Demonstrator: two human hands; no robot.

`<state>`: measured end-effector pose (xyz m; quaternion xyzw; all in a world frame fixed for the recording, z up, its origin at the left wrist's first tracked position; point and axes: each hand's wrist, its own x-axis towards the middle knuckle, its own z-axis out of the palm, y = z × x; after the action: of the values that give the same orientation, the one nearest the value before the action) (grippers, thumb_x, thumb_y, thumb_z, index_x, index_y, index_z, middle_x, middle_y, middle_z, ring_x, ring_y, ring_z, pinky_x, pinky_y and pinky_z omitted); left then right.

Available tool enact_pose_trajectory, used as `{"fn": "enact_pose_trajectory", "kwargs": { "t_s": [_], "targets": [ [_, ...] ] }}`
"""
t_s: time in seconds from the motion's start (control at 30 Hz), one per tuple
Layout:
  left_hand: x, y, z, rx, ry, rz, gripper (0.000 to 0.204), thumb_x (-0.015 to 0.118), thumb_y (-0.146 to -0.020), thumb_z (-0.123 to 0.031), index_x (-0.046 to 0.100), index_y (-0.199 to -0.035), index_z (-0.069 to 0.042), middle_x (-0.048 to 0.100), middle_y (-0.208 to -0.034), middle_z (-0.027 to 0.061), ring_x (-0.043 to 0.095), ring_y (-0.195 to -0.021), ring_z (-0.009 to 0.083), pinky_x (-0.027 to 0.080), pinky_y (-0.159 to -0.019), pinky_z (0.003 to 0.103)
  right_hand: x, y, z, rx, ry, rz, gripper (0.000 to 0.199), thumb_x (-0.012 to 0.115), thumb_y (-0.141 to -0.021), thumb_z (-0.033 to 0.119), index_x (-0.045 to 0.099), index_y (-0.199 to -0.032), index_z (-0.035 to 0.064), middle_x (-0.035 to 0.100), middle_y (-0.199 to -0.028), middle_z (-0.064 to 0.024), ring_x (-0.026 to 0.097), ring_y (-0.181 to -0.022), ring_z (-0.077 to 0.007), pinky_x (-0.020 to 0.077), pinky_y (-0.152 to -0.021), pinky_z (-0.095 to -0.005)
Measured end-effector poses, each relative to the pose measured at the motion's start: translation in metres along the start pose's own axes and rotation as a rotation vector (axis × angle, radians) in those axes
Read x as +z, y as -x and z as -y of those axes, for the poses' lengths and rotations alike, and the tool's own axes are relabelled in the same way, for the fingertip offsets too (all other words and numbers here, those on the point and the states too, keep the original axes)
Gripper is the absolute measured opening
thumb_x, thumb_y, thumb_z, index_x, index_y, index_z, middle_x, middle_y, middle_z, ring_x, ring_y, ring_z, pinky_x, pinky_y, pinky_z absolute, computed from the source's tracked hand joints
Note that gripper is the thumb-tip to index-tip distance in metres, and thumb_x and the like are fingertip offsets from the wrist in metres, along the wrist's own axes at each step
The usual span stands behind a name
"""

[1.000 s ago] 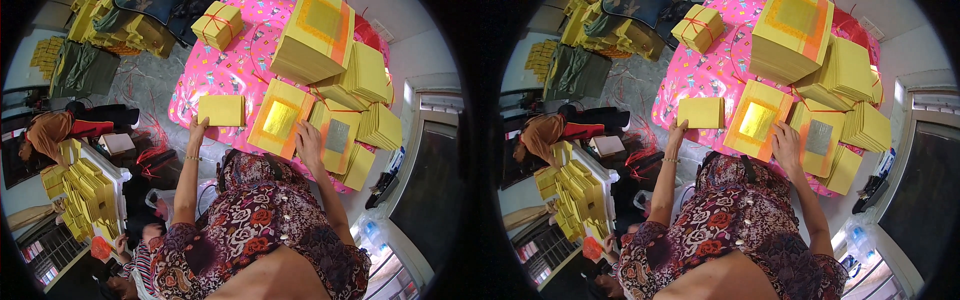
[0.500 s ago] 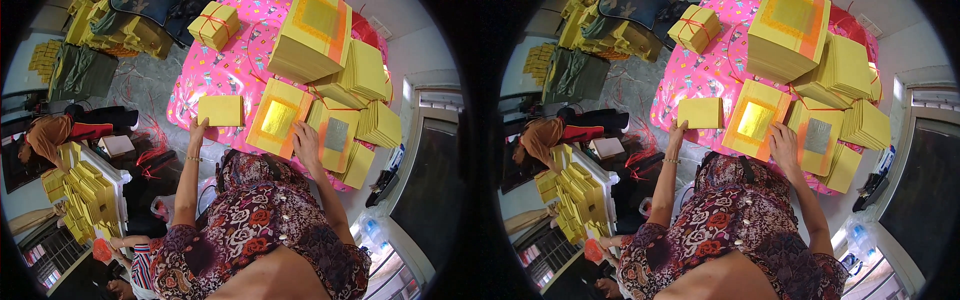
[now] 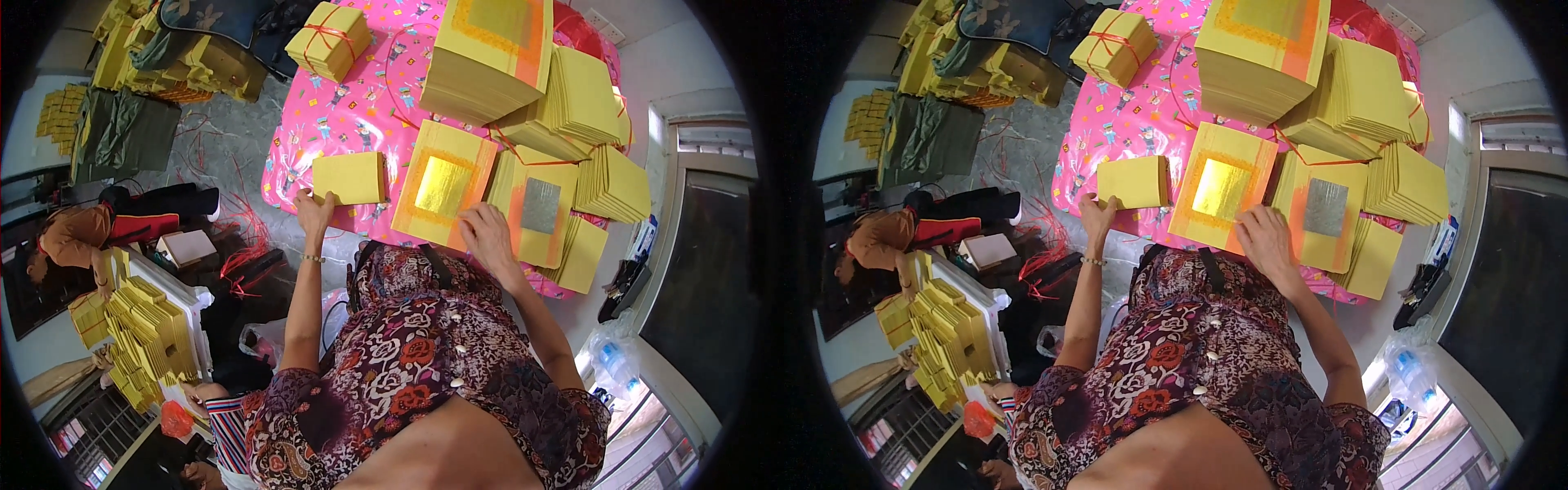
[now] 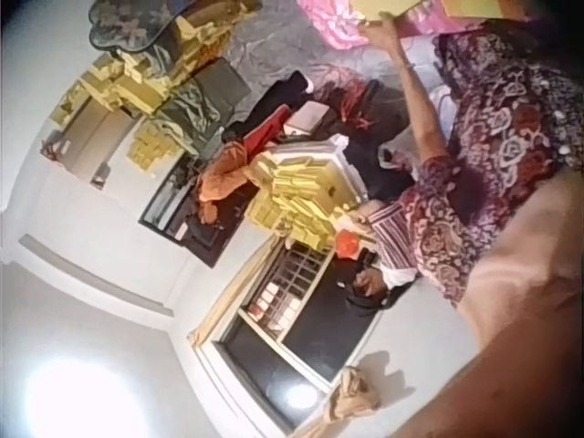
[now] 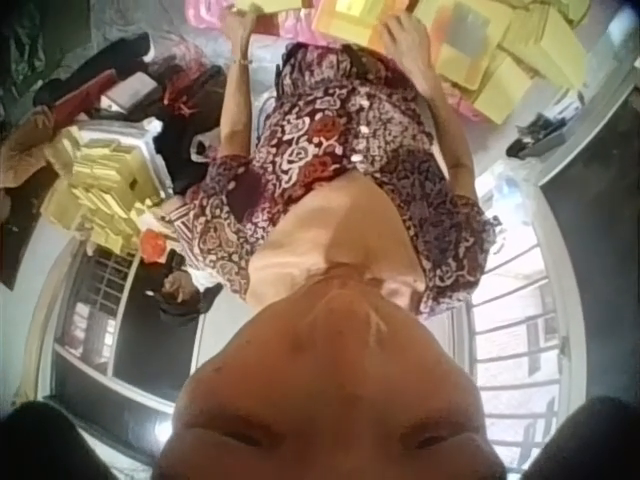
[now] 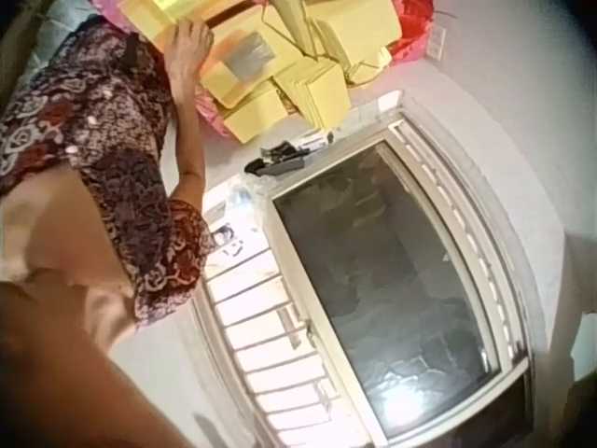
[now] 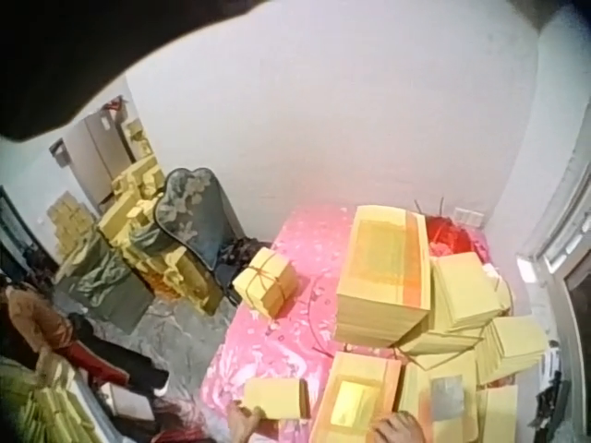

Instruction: Sorting and stacking sheets of joss paper on a table.

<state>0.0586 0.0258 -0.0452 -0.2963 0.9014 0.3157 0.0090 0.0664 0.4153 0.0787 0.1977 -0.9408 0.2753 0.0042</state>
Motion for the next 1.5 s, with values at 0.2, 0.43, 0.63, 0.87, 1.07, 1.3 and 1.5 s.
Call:
{"fn": "enact_pose_trajectory", "kwargs": {
  "t_s": [0.2,0.43,0.63,0.87,1.07,1.3,1.5],
  "targets": [
    [-0.017,0.014,-0.029,0.138,-0.150,-0.178,0.070,0.073,-0.075,-0.033,0.044,-0.126,0.005,0.050,-0.113,0.0258,0.057,-0.097,0.0423,0.048,-0.084,0.048,-0.001,0.015,0.016,-0.103,-0.068,0.170,0.034,0.077,-0.076,0.023,0.060,-0.100,0.0067,0.054,-0.097,-0.0082,0.055,-0.095,-0.0276,0.0437,-0.080,-0.0402],
    [-0.025,0.041,-0.094,0.639,0.131,0.046,0.045,0.071,-0.079,-0.020,0.058,-0.118,-0.003,0.055,-0.110,0.0180,0.056,-0.098,0.0366,0.047,-0.086,0.045,0.008,0.019,0.011,-0.112,-0.029,0.176,0.029,0.075,-0.076,0.019,0.060,-0.097,0.0069,0.055,-0.094,-0.0075,0.056,-0.094,-0.0261,0.0443,-0.079,-0.0374],
    [-0.029,0.080,-0.158,1.116,0.108,0.556,0.050,0.081,-0.071,-0.029,0.066,-0.116,-0.012,0.058,-0.112,0.0084,0.052,-0.106,0.0290,0.044,-0.090,0.040,0.001,0.012,0.005,-0.111,-0.155,0.155,0.013,0.069,-0.081,0.018,0.066,-0.083,0.0055,0.060,-0.081,-0.0065,0.061,-0.081,-0.0264,0.0488,-0.072,-0.0403],
    [-0.005,0.080,-0.157,1.197,-0.023,0.707,0.042,0.079,-0.072,-0.023,0.067,-0.110,-0.010,0.059,-0.110,0.0072,0.052,-0.104,0.0290,0.043,-0.091,0.040,-0.004,0.006,0.002,0.010,-0.252,0.221,0.013,0.066,-0.084,0.017,0.069,-0.085,0.0048,0.063,-0.083,-0.0083,0.062,-0.083,-0.0272,0.0499,-0.072,-0.0414],
    [-0.003,0.076,-0.163,1.134,0.040,0.726,0.032,0.078,-0.074,-0.020,0.068,-0.102,-0.009,0.060,-0.105,0.0061,0.052,-0.102,0.0280,0.043,-0.091,0.039,-0.005,-0.005,-0.012,0.273,-0.459,0.380,0.019,0.069,-0.085,0.026,0.071,-0.084,0.0066,0.067,-0.079,-0.0076,0.065,-0.076,-0.0258,0.0501,-0.068,-0.0392],
    [-0.002,0.073,-0.166,1.067,0.086,0.802,0.026,0.077,-0.078,-0.023,0.070,-0.099,-0.009,0.061,-0.102,0.0059,0.053,-0.101,0.0262,0.043,-0.091,0.039,-0.005,-0.016,-0.018,0.368,-0.417,0.508,0.024,0.072,-0.086,0.029,0.072,-0.087,0.0051,0.067,-0.069,-0.0065,0.064,-0.060,-0.0155,0.0480,-0.055,-0.0316],
    [0.002,0.073,-0.163,1.036,0.148,0.815,0.018,0.077,-0.079,-0.022,0.073,-0.089,-0.007,0.062,-0.097,0.0055,0.053,-0.100,0.0247,0.043,-0.090,0.038,-0.006,-0.016,-0.020,0.414,-0.463,0.571,0.025,0.070,-0.087,0.031,0.073,-0.090,0.0061,0.067,-0.066,-0.0059,0.063,-0.055,-0.0139,0.0475,-0.052,-0.0320]
  ]
}}
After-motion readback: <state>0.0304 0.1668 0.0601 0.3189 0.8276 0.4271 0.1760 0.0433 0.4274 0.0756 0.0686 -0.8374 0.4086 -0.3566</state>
